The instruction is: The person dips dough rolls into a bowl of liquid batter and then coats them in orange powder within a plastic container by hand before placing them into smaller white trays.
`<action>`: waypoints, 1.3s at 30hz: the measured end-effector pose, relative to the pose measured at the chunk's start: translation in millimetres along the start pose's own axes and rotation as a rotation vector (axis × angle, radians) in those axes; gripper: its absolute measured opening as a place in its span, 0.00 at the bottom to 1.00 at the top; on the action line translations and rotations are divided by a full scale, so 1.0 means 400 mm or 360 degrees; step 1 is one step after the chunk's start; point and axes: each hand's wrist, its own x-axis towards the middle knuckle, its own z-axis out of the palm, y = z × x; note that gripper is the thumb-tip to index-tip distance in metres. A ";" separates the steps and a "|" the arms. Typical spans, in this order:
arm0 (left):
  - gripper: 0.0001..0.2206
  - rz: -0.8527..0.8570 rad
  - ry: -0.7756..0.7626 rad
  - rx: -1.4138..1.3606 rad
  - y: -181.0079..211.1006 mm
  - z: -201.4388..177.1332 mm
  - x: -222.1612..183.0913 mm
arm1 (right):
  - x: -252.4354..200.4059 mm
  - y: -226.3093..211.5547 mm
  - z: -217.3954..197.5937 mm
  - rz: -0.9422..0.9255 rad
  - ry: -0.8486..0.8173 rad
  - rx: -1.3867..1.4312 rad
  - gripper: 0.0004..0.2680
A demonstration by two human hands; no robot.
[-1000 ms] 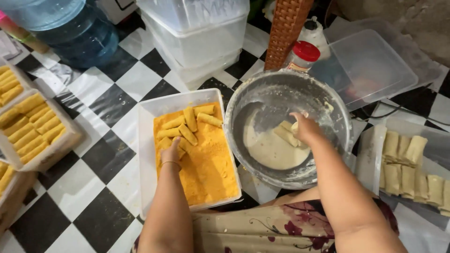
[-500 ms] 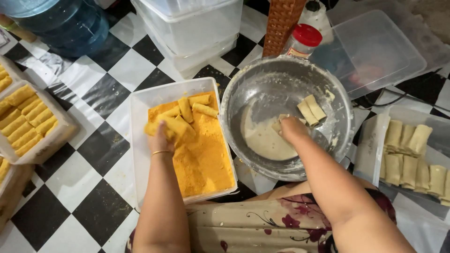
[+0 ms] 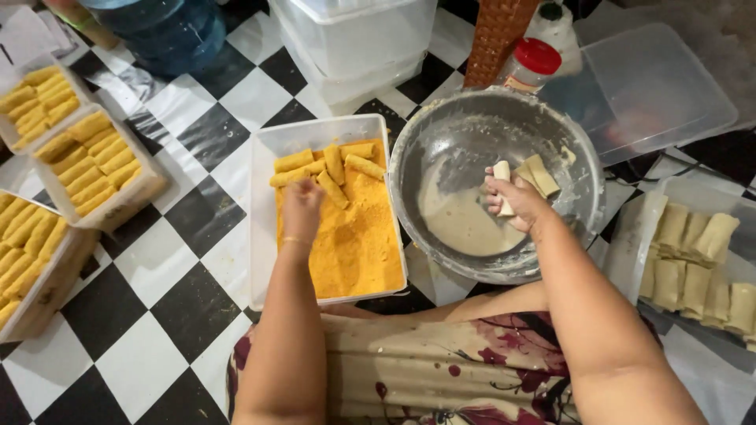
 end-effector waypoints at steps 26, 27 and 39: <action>0.32 -0.0322 -0.1774 0.1856 -0.502 0.231 -0.127 | -0.061 0.236 0.382 -0.1163 -0.0612 -0.2629 0.13; 0.33 -0.0199 -0.1768 0.1846 -0.625 0.116 -0.151 | -0.064 0.208 0.394 -0.1160 -0.0624 -0.2619 0.13; 0.33 -0.0577 -0.1212 0.1195 -0.224 0.282 -0.153 | 0.206 0.058 -0.183 -0.0871 0.0805 -0.2467 0.09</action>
